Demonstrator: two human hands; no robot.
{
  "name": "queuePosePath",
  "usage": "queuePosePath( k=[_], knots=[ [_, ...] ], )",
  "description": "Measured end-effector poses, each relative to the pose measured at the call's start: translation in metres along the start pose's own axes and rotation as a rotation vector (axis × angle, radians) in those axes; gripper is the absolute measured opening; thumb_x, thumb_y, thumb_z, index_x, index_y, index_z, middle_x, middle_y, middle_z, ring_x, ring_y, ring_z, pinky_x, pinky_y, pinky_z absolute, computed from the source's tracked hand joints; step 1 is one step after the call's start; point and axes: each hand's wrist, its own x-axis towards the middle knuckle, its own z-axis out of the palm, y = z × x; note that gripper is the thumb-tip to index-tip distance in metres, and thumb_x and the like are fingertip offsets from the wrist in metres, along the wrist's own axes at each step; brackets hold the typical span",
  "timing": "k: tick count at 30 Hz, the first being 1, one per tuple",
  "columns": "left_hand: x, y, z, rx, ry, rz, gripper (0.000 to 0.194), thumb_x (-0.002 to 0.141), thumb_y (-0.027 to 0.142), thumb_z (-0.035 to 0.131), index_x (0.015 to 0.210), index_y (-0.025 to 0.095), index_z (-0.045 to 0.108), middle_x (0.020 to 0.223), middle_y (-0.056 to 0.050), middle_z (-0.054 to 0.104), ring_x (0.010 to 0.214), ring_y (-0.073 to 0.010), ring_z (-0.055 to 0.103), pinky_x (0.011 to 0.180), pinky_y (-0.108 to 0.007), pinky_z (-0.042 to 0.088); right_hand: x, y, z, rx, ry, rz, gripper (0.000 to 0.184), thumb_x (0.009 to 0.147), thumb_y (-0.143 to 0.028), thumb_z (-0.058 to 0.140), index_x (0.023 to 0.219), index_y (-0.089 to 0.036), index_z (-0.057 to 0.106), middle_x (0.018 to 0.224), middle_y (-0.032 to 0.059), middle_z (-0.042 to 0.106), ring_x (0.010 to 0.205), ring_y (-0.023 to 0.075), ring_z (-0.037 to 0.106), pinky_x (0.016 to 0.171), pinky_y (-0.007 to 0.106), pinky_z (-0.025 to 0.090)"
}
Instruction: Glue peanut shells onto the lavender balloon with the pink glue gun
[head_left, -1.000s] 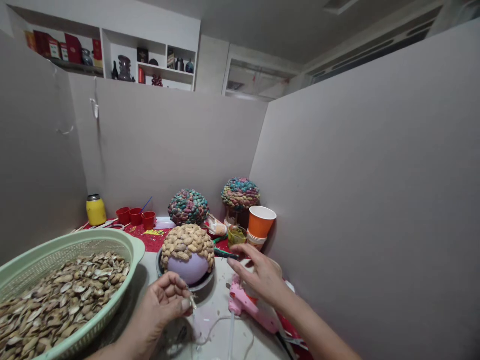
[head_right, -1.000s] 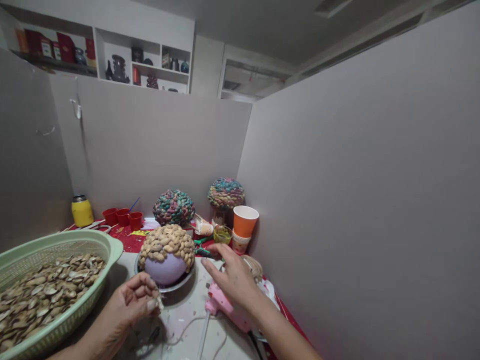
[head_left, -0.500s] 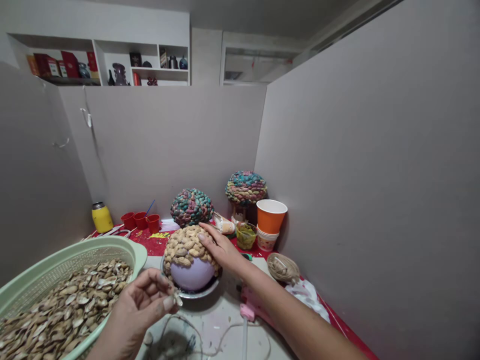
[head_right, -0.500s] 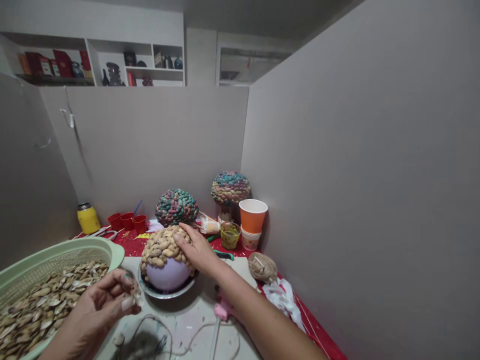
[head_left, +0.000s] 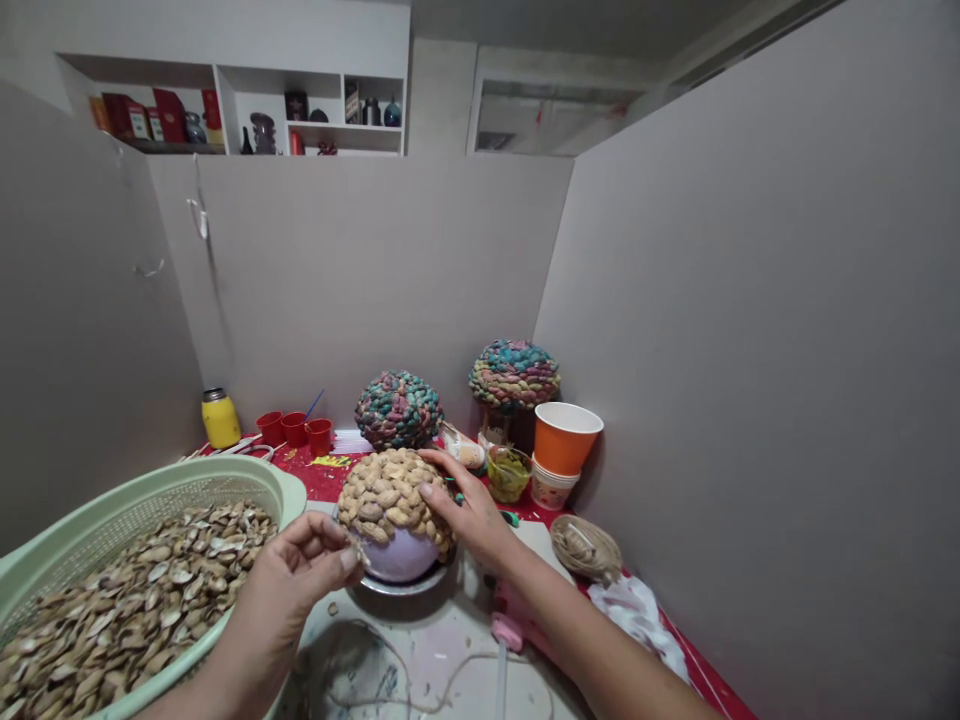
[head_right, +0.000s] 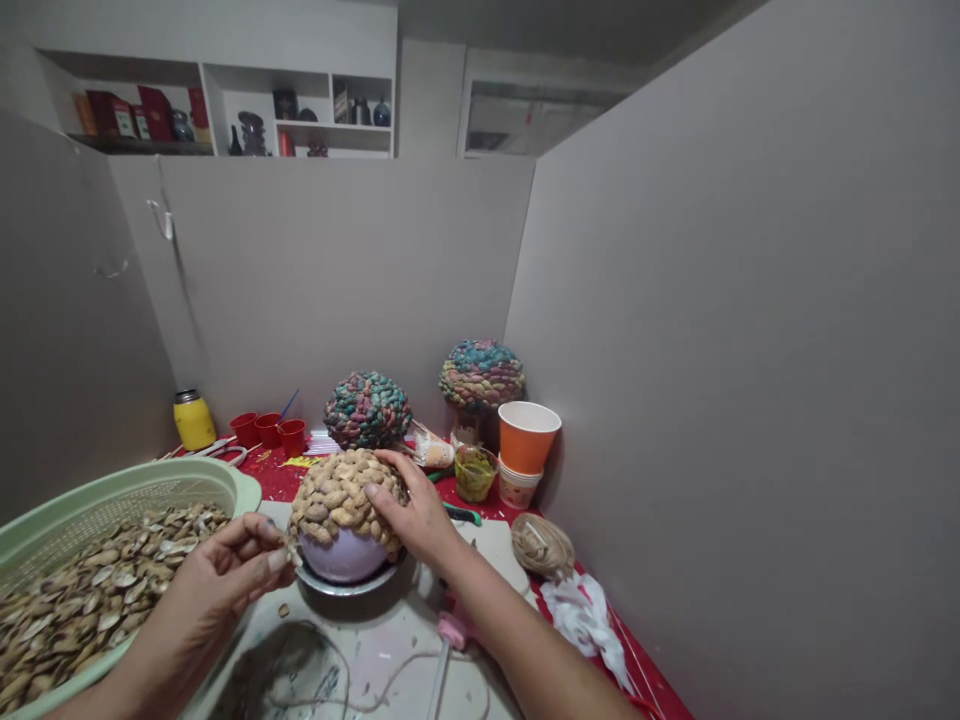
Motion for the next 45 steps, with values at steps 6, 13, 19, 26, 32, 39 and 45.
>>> queuePosePath(
  k=[6,13,19,26,32,39,45],
  knots=[
    [0.010,0.002,0.013,0.014,0.105,0.041,0.028,0.061,0.026,0.083,0.073,0.016,0.060,0.070,0.003,0.062,0.067,-0.0122,0.057,0.064,-0.023,0.049,-0.001,0.003,0.001,-0.010,0.014,-0.004,0.048,0.083,-0.046,0.054,0.123,-0.018,0.055,0.126,0.0099,0.058,0.118,0.0284,0.052,0.102,0.043,0.039],
    [0.017,0.001,0.021,0.077,0.155,0.115,0.027,0.060,0.026,0.082,0.075,0.017,0.061,0.073,0.003,0.064,0.071,-0.0123,0.059,0.067,-0.022,0.050,-0.002,0.001,0.001,-0.020,0.033,-0.034,0.047,0.082,-0.046,0.055,0.120,-0.018,0.055,0.125,0.0102,0.059,0.117,0.0277,0.053,0.102,0.041,0.039],
    [0.016,0.001,0.018,0.110,0.166,0.130,0.029,0.060,0.028,0.082,0.076,0.017,0.061,0.074,0.002,0.065,0.071,-0.0121,0.060,0.067,-0.020,0.050,-0.004,-0.002,0.001,-0.028,0.041,-0.069,0.046,0.081,-0.042,0.057,0.120,-0.019,0.055,0.124,0.0092,0.058,0.116,0.0275,0.053,0.101,0.042,0.040],
    [0.016,0.003,0.018,0.160,0.177,0.165,0.027,0.060,0.030,0.081,0.074,0.017,0.062,0.072,0.001,0.066,0.071,-0.0132,0.060,0.067,-0.021,0.050,-0.004,0.000,0.002,-0.041,0.054,-0.069,0.045,0.081,-0.042,0.057,0.120,-0.019,0.055,0.123,0.0097,0.058,0.115,0.0271,0.053,0.101,0.041,0.040],
    [0.022,0.002,0.022,0.202,0.167,0.187,0.024,0.060,0.028,0.079,0.071,0.017,0.061,0.070,0.002,0.064,0.069,-0.0128,0.059,0.066,-0.021,0.049,-0.006,0.002,0.003,-0.046,0.055,-0.066,0.044,0.082,-0.042,0.057,0.120,-0.019,0.055,0.123,0.0096,0.058,0.115,0.0269,0.054,0.100,0.041,0.041],
    [0.025,-0.004,0.026,0.311,0.188,0.236,0.019,0.066,0.028,0.074,0.073,0.018,0.060,0.072,0.002,0.064,0.070,-0.0139,0.059,0.066,-0.022,0.048,-0.005,0.000,0.002,-0.043,0.057,-0.068,0.043,0.081,-0.041,0.058,0.119,-0.020,0.055,0.123,0.0092,0.059,0.115,0.0273,0.053,0.100,0.042,0.041],
    [0.025,-0.007,0.026,0.466,0.189,0.295,0.015,0.075,0.030,0.069,0.072,0.018,0.060,0.070,0.000,0.062,0.067,-0.0156,0.057,0.063,-0.024,0.046,-0.005,-0.003,0.001,-0.041,0.061,-0.081,0.040,0.081,-0.040,0.059,0.116,-0.021,0.056,0.121,0.0084,0.060,0.113,0.0266,0.055,0.099,0.040,0.042]
  ],
)
